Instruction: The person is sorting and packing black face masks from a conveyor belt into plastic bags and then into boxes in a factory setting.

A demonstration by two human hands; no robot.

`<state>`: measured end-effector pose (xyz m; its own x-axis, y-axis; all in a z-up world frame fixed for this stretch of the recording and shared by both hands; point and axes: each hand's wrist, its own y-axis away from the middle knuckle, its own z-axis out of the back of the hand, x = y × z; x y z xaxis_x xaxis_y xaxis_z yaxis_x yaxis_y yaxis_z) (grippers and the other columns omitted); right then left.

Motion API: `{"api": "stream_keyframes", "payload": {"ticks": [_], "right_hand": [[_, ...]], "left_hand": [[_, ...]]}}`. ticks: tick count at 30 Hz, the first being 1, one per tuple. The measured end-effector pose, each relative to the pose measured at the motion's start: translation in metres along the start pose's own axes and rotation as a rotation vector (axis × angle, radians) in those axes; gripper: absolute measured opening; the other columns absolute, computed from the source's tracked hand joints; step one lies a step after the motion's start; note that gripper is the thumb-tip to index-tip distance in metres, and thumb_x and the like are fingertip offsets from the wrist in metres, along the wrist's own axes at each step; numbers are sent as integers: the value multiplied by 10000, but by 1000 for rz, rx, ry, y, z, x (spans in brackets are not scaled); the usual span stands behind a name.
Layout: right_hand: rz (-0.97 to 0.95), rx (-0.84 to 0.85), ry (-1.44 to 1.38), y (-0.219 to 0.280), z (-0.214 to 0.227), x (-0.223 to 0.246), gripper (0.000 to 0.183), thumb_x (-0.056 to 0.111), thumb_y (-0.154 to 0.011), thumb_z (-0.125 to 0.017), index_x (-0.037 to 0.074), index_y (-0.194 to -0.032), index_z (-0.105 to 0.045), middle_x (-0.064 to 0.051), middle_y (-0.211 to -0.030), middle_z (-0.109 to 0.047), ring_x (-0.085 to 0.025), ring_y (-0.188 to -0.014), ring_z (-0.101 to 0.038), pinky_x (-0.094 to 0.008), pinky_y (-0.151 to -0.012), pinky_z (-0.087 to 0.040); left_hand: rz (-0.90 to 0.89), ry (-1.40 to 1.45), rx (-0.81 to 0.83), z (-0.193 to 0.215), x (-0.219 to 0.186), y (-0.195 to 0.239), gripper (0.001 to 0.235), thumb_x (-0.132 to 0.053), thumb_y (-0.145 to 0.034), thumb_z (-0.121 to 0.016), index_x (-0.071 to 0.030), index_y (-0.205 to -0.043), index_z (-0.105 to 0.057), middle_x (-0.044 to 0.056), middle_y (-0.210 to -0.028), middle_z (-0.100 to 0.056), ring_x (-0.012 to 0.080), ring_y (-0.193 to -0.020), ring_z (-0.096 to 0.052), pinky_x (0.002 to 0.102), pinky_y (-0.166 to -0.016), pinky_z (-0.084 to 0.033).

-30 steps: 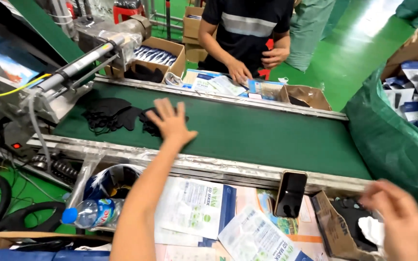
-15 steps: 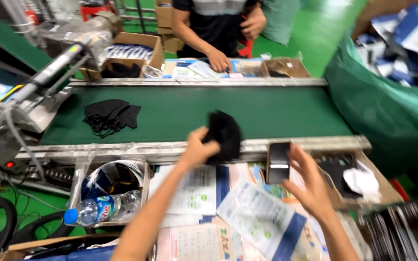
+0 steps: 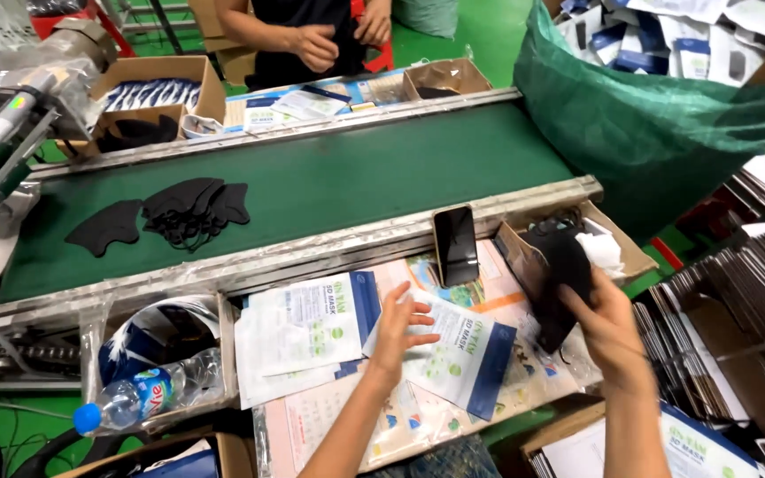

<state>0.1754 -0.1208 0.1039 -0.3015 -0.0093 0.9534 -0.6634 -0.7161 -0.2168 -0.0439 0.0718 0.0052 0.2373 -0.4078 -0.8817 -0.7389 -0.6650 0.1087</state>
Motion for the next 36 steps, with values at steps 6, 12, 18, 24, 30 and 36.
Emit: {"api": "stream_keyframes", "payload": {"ticks": [6, 12, 18, 24, 30, 36], "right_hand": [[98, -235, -392, 17, -47, -27, 333, 67, -1004, -649, -7, -1313, -549, -60, -1217, -676, -137, -1056, -636, -294, -933, -518], [-89, -60, -584, 37, -91, -22, 670, 121, -909, -681, 32, -1514, -407, -78, -1420, -579, -172, -1292, -549, -342, -1089, -415], [374, -152, 366, 28, -56, 4, 1137, 267, -625, -922, -8, -1555, -331, -201, -1517, -369, -334, -1417, -391, -431, -1183, -340], [225, 342, 348, 22, -78, -88, 764, 284, -536, -990, 63, -1185, -653, -141, -1143, -703, -278, -1065, -676, -374, -936, -533], [47, 374, 352, 29, -85, -74, 663, 156, -590, -944, 45, -1171, -646, -141, -986, -744, -289, -937, -697, -381, -825, -537], [31, 328, 176, 28, -90, -86, 613, 96, -599, -911, 32, -1136, -623, -151, -945, -746, -245, -858, -698, -334, -800, -539]], "left_hand": [[-62, 83, 214, -26, 65, -5, 887, -522, -971, -642, -88, -1647, -265, 112, -1558, -464, 158, -1421, -479, 290, -1103, -511], [-192, 62, 219, -41, 44, 13, 558, -45, -851, -881, 105, -1319, -618, 134, -1173, -695, 208, -1006, -664, 333, -856, -565], [-422, -359, 48, -28, -29, 40, 559, -94, -894, -770, 0, -1412, -579, 75, -1130, -762, 155, -1024, -704, 280, -913, -565], [-563, -913, 129, -20, -12, 28, 1168, -315, -591, -960, -26, -1546, -354, 209, -1177, -629, 370, -1075, -644, 439, -942, -520], [-500, -843, 66, -17, 13, 35, 1245, -441, -681, -933, -69, -1647, -240, 127, -1195, -633, 330, -1102, -639, 418, -1001, -517], [-770, -888, 43, -24, 3, 35, 1298, -423, -657, -941, -32, -1650, -201, 161, -1321, -563, 354, -1217, -555, 455, -1101, -392]]}}
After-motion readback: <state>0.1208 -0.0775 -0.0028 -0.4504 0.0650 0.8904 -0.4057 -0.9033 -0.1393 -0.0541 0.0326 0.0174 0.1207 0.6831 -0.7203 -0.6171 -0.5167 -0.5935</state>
